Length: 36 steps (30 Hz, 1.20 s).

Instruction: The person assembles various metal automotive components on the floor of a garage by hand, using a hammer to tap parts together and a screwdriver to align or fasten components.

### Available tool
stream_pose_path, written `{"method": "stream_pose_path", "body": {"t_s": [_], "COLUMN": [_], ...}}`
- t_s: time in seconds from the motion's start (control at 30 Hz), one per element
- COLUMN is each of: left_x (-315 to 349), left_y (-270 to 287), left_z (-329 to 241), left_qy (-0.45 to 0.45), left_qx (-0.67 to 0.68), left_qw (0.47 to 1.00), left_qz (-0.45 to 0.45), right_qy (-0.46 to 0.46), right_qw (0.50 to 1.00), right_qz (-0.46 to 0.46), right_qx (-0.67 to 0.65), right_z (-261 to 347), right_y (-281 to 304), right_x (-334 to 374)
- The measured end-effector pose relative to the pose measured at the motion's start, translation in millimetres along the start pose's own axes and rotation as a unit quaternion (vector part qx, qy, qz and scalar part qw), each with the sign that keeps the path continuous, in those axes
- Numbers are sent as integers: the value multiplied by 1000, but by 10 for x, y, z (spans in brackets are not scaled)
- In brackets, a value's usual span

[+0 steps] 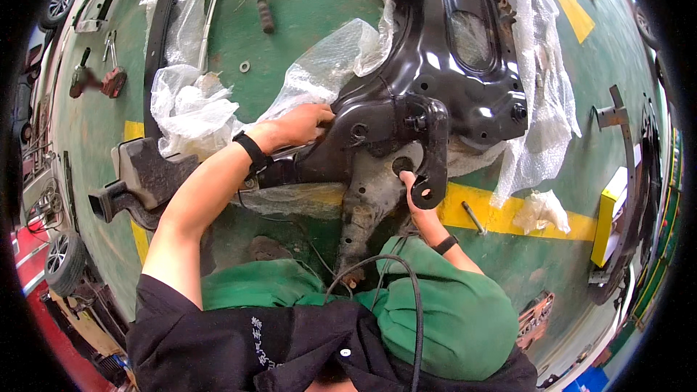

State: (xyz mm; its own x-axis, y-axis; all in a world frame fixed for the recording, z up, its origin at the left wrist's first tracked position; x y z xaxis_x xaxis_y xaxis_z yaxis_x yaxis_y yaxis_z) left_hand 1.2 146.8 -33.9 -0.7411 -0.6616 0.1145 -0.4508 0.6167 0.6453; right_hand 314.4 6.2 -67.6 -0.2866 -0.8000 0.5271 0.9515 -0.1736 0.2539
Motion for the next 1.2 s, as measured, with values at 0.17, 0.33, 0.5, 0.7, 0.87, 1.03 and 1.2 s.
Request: {"method": "stream_pose_path", "body": {"t_s": [0.17, 0.33, 0.5, 0.7, 0.87, 1.03, 1.2], "left_x": [17, -11, -13, 92, -19, 38, 52], "left_y": [-84, -57, 16, -75, -68, -35, -29], "left_z": [1, 126, 40, 29, 125, -55, -16], "left_qy": [53, 10, -43, -15, -51, -25, -41], "left_qx": [-44, -21, -16, -5, 3, -38, -27], "left_qw": [998, 997, 999, 999, 999, 998, 999], "left_qz": [11, 72, 15, -36, 16, -37, -17], "right_qy": [13, -2, -15, -68, -54, -60, -7], "right_qw": [1000, 1000, 1000, 997, 998, 998, 999], "right_qz": [6, 13, 26, 32, -5, -2, -27], "right_qx": [10, 8, -2, 19, 12, 9, 24], "right_z": [-36, -112, -199, -52, -134, 125, -99], "right_y": [2, 17, 15, -20, 10, -29, 14], "right_x": [-17, -42, -72, -22, -82, 52, -76]}}
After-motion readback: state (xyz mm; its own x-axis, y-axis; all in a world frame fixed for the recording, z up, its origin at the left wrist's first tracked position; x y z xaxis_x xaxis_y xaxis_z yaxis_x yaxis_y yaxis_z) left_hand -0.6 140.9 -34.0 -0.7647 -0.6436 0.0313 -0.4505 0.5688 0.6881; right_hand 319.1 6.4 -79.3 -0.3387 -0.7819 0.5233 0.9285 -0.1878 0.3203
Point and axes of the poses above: each hand's wrist, its own x-axis away from the middle knuckle, its own y-axis out of the back of the hand, z = x × y, the point moved 5 cm from there along -x, towards the middle knuckle, and after that the axes turned 10 degrees about -y, right-handed, at the moved point
